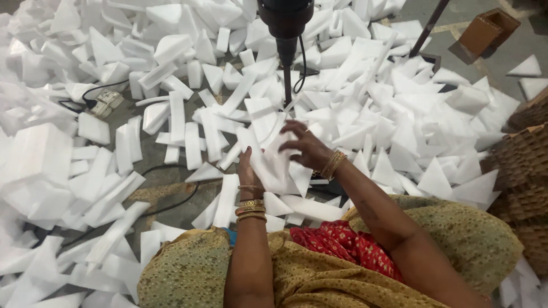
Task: The person sits on the floor and uses a vertical wire-cutting machine to slice white foam blocks into smaller pieces. They repeatedly pick up foam blocks, position them under the wire, and push them through to cut them, then place the cut pieces aside.
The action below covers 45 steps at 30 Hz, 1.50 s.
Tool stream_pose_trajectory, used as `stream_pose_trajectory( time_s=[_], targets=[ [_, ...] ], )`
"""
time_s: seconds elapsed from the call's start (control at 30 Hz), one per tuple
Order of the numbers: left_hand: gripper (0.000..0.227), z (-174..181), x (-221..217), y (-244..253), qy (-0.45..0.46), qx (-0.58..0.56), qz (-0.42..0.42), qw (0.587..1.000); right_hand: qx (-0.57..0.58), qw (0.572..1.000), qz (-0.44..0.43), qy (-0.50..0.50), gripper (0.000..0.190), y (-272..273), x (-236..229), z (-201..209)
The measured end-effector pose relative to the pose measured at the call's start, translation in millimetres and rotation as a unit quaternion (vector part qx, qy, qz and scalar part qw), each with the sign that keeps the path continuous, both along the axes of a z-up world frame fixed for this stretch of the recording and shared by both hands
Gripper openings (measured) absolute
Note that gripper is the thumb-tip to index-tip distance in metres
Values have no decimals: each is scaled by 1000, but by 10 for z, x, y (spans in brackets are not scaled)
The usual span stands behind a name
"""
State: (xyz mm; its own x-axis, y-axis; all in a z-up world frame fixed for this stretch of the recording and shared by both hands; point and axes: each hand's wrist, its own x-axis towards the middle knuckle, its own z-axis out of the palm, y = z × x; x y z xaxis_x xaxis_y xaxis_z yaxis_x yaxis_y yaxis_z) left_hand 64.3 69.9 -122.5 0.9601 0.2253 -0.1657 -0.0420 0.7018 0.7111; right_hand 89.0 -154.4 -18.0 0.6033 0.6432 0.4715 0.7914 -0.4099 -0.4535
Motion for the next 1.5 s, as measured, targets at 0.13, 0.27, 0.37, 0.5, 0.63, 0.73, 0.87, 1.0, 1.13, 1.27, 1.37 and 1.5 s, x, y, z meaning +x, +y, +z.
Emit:
stream_pose_trajectory(
  time_s=[0.13, 0.27, 0.37, 0.5, 0.63, 0.73, 0.87, 1.0, 1.13, 1.27, 1.37, 1.5],
  targets=[
    [62, -93, 26, 7, -8, 21, 3, 1000, 33, 971, -216, 99, 51, -656, 421, -648],
    [60, -119, 32, -95, 44, 31, -18, 998, -166, 854, -412, 270, 47, -1472, 463, -1399],
    [60, -160, 69, -154, 29, 72, -27, 997, -289, 751, -419, 421, 69, -1572, 185, -1834],
    [55, -355, 72, -296, 24, 82, -51, 995, -353, 720, -369, 470, 101, -1542, -218, -2073],
    [49, -525, 168, -303, 4, 149, -60, 987, -403, 672, -347, 515, 107, -1450, -295, -2015],
    [45, -652, 165, -277, -33, 246, -72, 966, -385, 684, -322, 529, 102, -1425, -322, -1993],
    [47, -617, 191, -263, -3, 178, -67, 982, -408, 689, -311, 512, 94, -1484, -312, -1919],
    [51, -508, 47, -287, 25, 140, -72, 987, -430, 691, -297, 499, 86, -1586, -316, -1849],
    [55, -375, 63, -331, 34, 142, -80, 986, -457, 723, -261, 447, 77, -1620, 24, -1627],
    [58, -423, 22, -293, 44, 231, -86, 968, -243, 824, -334, 387, 69, -1748, 443, -1330],
    [59, -465, 40, -275, 43, 267, -69, 960, -85, 832, -375, 399, 70, -1880, 625, -1114],
    [59, -470, 39, -244, 62, 389, -78, 916, 4, 843, -367, 393, 68, -1887, 678, -945]
  ],
)
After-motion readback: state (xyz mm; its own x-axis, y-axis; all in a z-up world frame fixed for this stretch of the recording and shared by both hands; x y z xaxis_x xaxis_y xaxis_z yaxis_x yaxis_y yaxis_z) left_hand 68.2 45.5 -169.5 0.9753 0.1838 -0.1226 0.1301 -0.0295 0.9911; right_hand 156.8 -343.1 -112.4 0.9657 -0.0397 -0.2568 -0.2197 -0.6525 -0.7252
